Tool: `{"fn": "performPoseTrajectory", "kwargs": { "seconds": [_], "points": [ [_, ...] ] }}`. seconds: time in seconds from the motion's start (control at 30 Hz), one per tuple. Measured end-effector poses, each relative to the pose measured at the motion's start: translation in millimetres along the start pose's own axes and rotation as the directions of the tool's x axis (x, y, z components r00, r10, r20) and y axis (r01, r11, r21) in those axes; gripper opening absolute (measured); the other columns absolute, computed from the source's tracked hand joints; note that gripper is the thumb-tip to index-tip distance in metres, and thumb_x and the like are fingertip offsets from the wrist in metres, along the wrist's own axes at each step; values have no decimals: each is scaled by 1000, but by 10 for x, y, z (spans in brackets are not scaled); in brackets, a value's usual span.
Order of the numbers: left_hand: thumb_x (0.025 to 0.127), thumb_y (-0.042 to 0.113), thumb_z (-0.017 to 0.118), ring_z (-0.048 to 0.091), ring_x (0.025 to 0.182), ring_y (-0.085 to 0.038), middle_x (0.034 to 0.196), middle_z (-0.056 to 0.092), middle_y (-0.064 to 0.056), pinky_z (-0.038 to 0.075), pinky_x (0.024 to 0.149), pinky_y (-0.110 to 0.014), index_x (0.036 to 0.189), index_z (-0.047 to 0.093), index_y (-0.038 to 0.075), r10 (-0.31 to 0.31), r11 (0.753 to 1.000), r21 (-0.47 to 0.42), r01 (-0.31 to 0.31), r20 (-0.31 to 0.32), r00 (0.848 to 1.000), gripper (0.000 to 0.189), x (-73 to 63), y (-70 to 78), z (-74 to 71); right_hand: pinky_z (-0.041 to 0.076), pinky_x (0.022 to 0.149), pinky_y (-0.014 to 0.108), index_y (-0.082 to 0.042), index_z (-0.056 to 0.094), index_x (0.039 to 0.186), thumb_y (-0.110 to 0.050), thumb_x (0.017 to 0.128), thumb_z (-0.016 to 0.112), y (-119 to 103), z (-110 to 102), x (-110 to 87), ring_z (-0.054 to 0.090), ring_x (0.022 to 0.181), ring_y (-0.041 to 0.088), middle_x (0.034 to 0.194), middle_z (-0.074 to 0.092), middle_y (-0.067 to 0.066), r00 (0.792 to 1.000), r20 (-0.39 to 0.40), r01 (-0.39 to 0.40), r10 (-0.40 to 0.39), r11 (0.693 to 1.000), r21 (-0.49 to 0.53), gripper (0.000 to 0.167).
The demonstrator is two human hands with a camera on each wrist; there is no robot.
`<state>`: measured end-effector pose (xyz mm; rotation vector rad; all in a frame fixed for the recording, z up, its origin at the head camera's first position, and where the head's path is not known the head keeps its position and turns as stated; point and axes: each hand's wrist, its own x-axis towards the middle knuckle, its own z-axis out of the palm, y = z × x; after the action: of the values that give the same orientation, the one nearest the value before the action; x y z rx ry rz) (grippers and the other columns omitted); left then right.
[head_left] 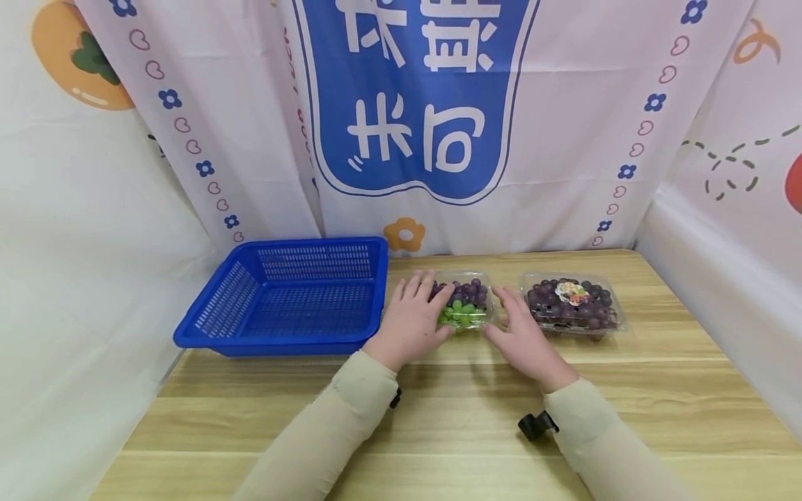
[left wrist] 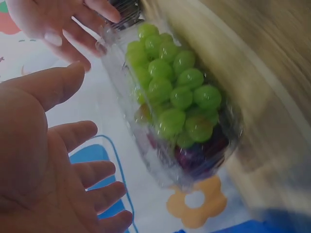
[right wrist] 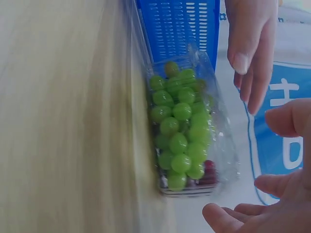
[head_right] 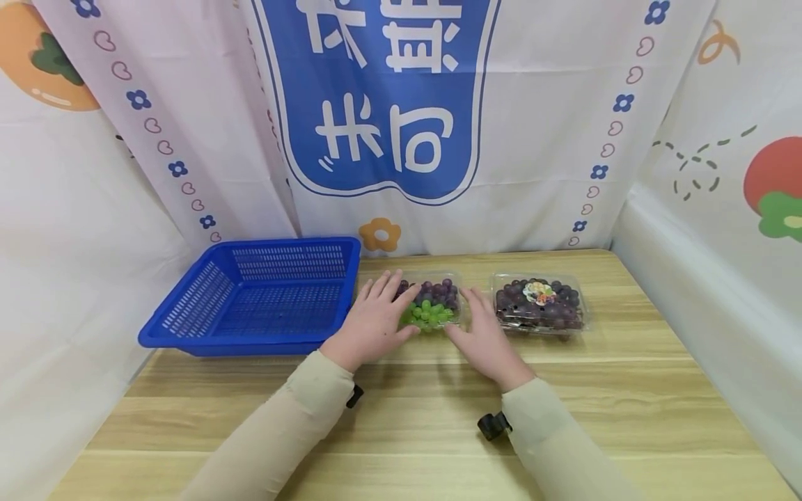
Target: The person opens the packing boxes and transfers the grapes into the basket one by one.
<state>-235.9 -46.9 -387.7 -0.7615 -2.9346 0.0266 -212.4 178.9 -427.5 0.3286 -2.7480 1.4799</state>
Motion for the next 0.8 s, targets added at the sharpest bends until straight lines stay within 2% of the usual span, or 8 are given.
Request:
{"fn": "performPoseTrajectory", "kwargs": {
  "seconds": [0.13, 0.3, 0.47, 0.63, 0.8],
  "points": [
    [98, 58, 58, 13, 153, -35, 168, 16, -12, 14, 121, -56, 161, 30, 29, -16, 1000, -17, 16, 24, 1000, 76, 97, 49, 84, 38, 105, 65, -20, 11, 164, -32, 98, 65, 46, 52, 78, 37, 138, 50, 167, 8, 17, 999, 8, -46, 45, 997, 60, 86],
    [98, 56, 59, 13, 153, -34, 167, 18, -11, 14, 120, -59, 161, 31, 29, -28, 999, -46, 29, 18, 999, 74, 189, 70, 193, 31, 111, 62, -22, 4, 165, -30, 97, 65, 106, 108, 165, 25, 147, 45, 168, 7, 13, 995, 24, -97, 95, 987, 127, 92],
    [97, 57, 59, 14, 153, -35, 167, 18, -11, 13, 120, -59, 161, 31, 29, -35, 998, -51, 36, 22, 999, 75, 239, 65, 243, 24, 115, 62, -21, 0, 164, -28, 94, 68, 172, 158, 209, 23, 148, 44, 168, 10, 15, 993, 26, -115, 113, 986, 121, 98],
    [97, 61, 57, 13, 153, -34, 168, 17, -11, 11, 121, -58, 161, 30, 30, -10, 999, -31, 11, 28, 1000, 77, 298, 59, 266, 24, 113, 66, -25, -2, 164, -32, 92, 70, 212, 175, 226, 25, 146, 46, 167, 13, 18, 989, 26, -147, 145, 982, 119, 102],
    [95, 64, 56, 17, 152, -35, 167, 20, -10, 14, 119, -60, 161, 30, 32, 8, 1000, -4, -8, 31, 999, 77, 349, 52, 287, 21, 115, 64, -30, -3, 164, -31, 91, 71, 237, 194, 241, 21, 148, 44, 168, 12, 13, 989, 37, -147, 143, 976, 159, 104]
  ]
}}
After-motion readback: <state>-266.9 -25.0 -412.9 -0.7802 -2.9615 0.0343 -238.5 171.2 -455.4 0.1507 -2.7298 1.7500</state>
